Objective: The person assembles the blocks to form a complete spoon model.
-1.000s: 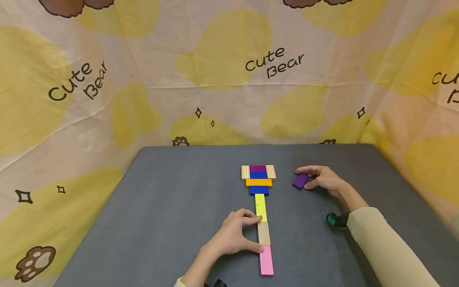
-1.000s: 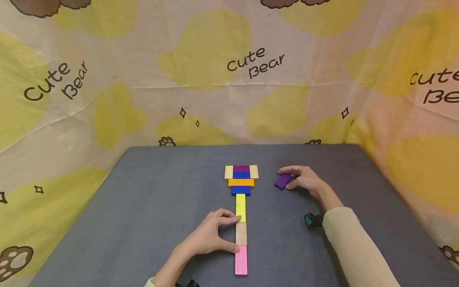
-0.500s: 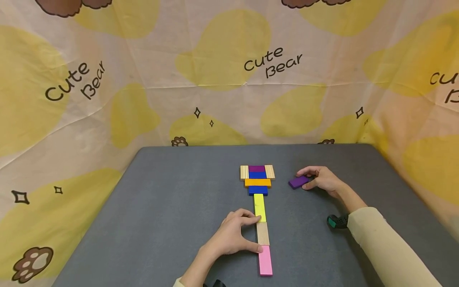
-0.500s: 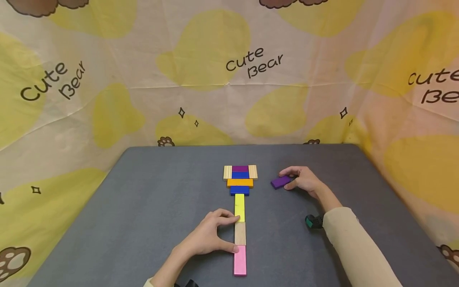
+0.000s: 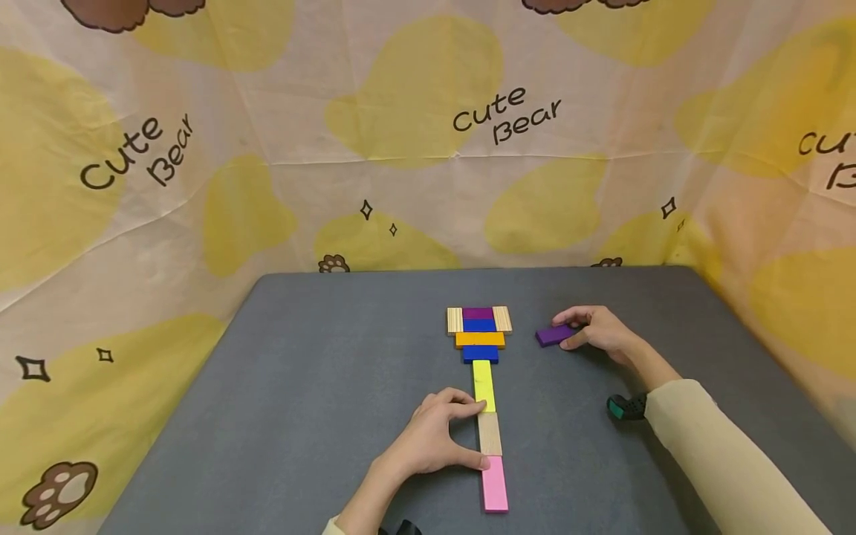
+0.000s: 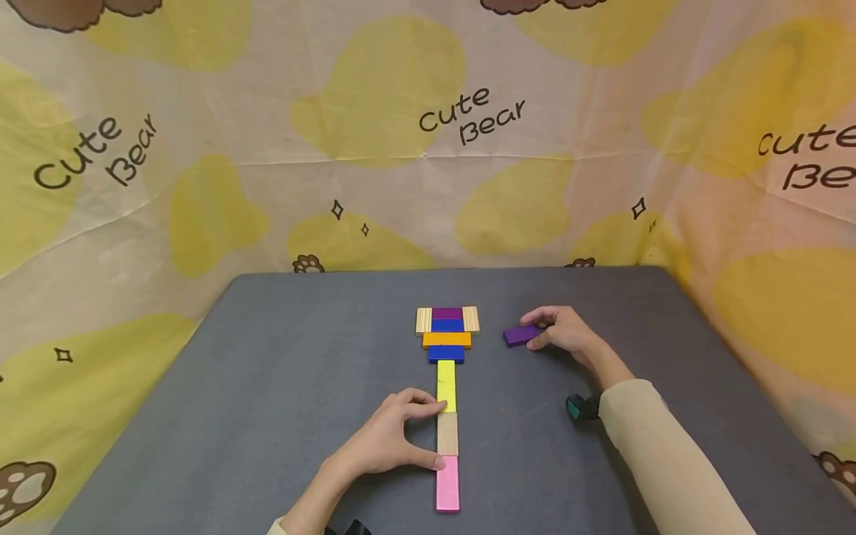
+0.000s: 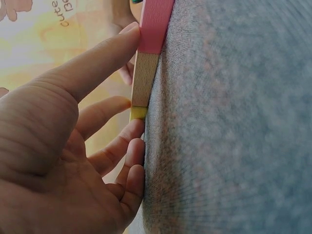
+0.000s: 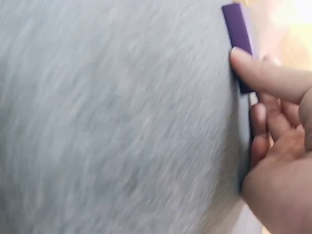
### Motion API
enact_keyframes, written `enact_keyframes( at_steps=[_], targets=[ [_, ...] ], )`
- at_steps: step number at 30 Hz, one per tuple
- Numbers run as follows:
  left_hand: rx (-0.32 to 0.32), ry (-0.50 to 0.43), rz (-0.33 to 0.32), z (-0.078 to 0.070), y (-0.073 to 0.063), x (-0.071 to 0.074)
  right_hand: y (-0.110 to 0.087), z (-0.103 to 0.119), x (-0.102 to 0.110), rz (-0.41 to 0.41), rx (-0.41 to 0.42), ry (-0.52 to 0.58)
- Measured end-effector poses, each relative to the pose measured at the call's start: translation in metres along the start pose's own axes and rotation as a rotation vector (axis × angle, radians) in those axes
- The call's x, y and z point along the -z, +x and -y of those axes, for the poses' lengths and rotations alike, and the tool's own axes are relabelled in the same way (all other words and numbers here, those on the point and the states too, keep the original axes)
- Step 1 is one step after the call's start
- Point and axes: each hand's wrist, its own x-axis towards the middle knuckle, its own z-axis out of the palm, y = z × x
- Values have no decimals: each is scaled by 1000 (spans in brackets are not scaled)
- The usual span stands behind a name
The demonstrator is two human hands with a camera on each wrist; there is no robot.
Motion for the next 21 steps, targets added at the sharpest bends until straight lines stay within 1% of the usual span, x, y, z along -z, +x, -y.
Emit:
enact_keyframes(
  at_steps=[2,6,10,14,18,21],
  targets=[
    [5,-5,0,0,-1,0,2,3,-2,-21,-23,-2],
    [-3,-6,-9,1,-1,-1,6,7,-5,-96,-74,-6],
    [-15,-7,-14,1,-2,-3,10,12,-7,-154,-98,14],
    [-11,-5,-13,1,-2,-2,23,21,-15,-179,-89,64],
    [-12,1,-16,2,-2,-2,40,33,-30,-217,-66,123],
    [-21,4,-21,1,0,-2,49,44,-41,-235,-42,154]
  ],
)
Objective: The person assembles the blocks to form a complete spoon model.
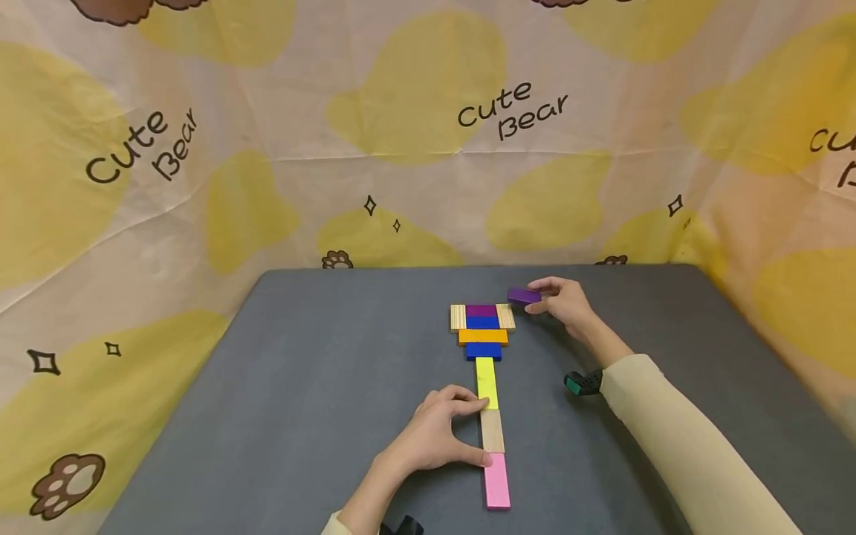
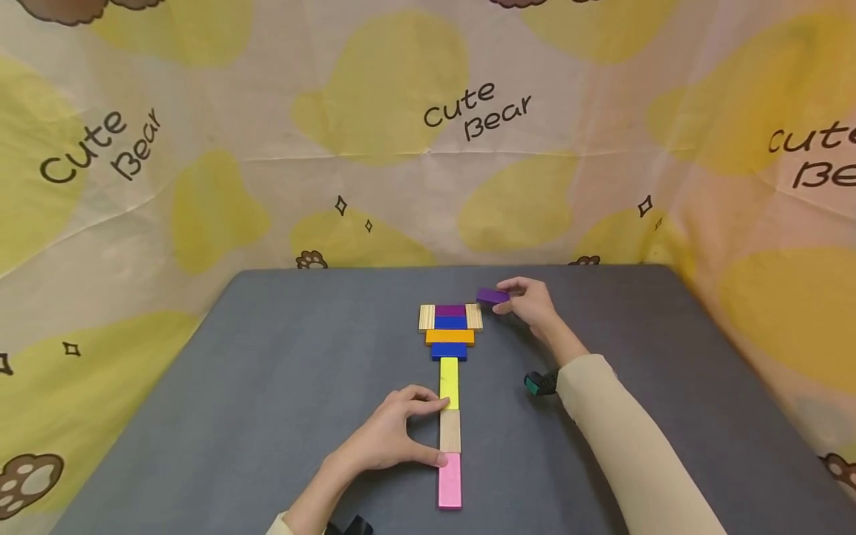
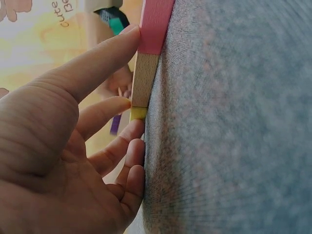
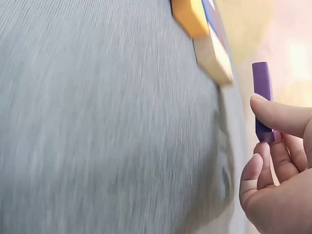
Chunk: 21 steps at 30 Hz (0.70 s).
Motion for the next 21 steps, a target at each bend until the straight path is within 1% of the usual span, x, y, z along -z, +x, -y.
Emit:
enact_keyframes(
  at_steps=[5,9,15,21],
  targets=[
    [6,2,3,0,2,2,9,13,-20,-17,52,16],
    [17,5,11,1,3,3,19,18,-34,-4,84,4],
    [19,1,14,3,4,4,25,21,-49,21,70,-37],
    [1,0,18,4,5,3,26,19,-52,14,57,-66]
  ],
)
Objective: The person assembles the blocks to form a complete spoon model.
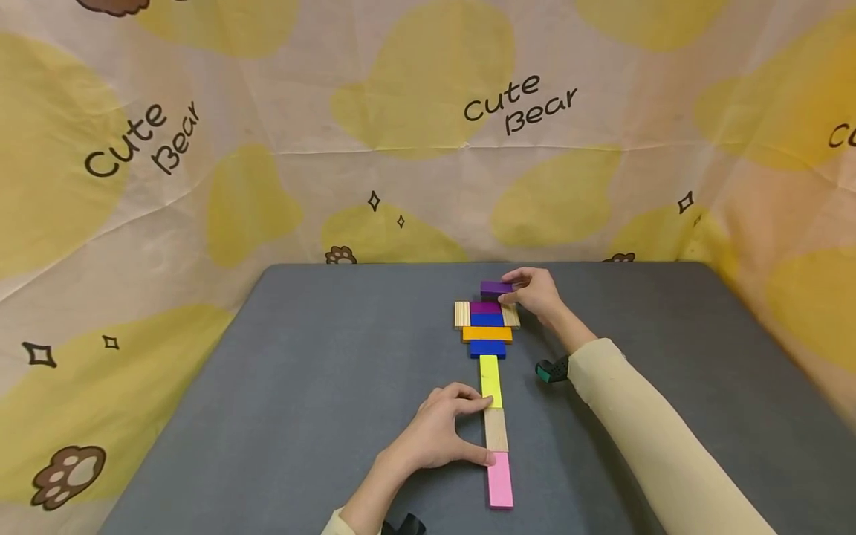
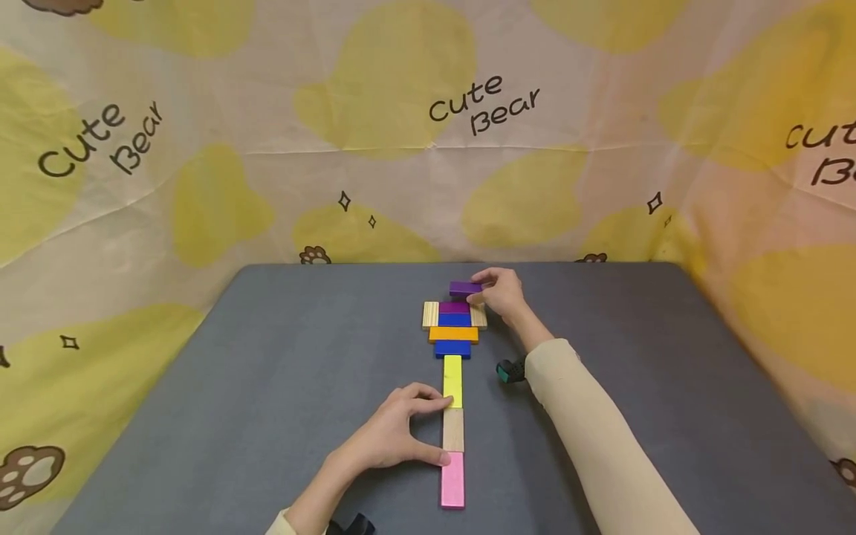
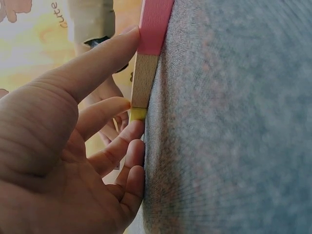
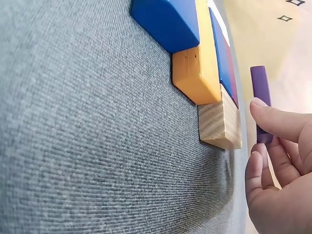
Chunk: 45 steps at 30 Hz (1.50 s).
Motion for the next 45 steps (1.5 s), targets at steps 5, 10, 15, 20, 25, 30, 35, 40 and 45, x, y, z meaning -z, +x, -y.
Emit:
enact_keyframes(
  at_steps=[5,10,15,20,25,30,35,40,45],
  targets=[
    [-7,1,5,-1,1,-2,0,-2,2,5,10,-20],
    [-15,6,6,-4,2,-2,0,-3,1,10,34,-44],
    [-16,2,7,-4,1,-4,0,-4,-5,42,65,-113],
    [-17,1,3,-5,0,-4,-2,-3,-9,44,73,-122],
    [-14,3,7,-5,0,-4,-3,-5,-9,38,69,-117],
    [-4,4,10,-5,0,-3,-3,-7,-9,43,66,-75],
    [-10,15,6,-4,-1,-3,-4,-8,-9,56,45,-26],
    [-9,15,6,-3,-1,-3,-6,-8,-7,60,25,19],
    [2,10,4,-1,-1,-2,-14,-7,-2,38,35,40]
  ],
)
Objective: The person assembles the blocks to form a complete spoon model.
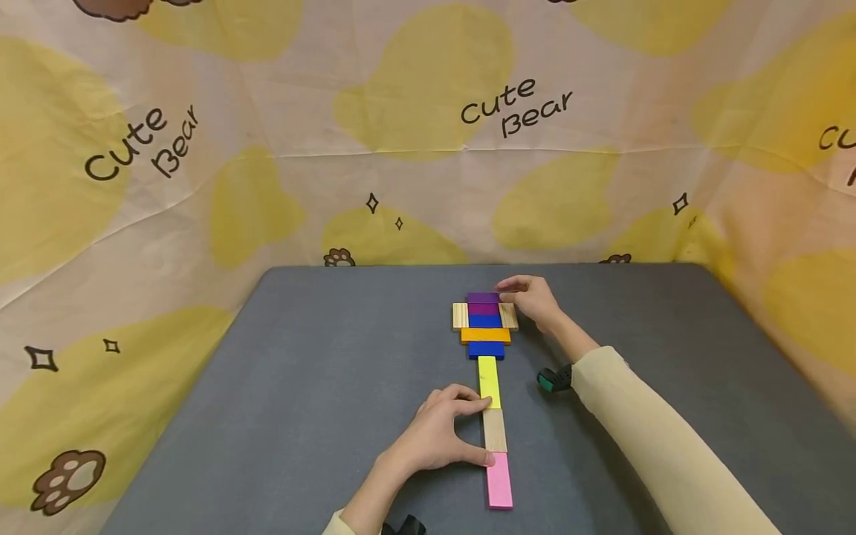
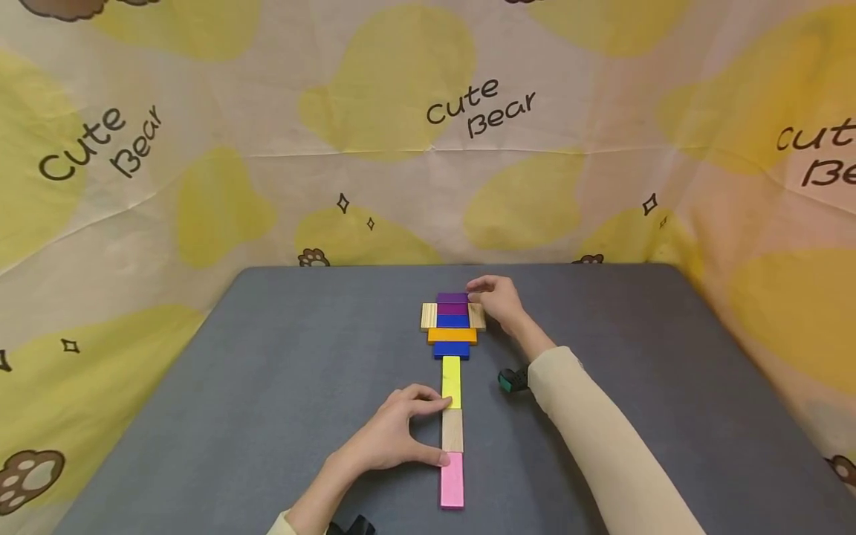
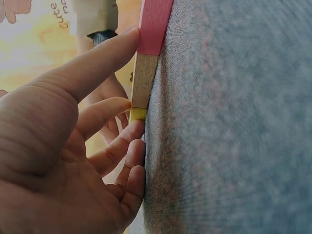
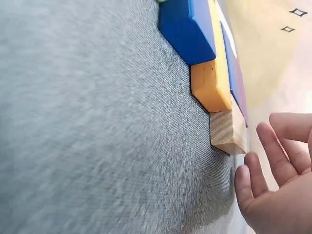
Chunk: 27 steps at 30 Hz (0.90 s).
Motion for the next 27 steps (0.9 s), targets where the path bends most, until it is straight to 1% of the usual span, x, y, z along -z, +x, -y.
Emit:
enact_keyframes(
  at_steps=[4,8,12,18,22,27],
  targets=[
    [0,0,-5,0,0,1,-12,2,5,-34,5,-40],
    [2,4,-16,0,0,1,-27,3,10,-45,36,-128],
    [12,2,-17,-1,-1,1,-47,6,14,-41,65,-205],
    [9,8,-8,-2,0,0,-83,7,19,3,48,-198],
    [7,5,-4,-3,0,-1,-106,7,25,10,31,-203],
    [-1,3,2,-3,-1,-1,-129,4,36,-32,53,-264]
  ],
)
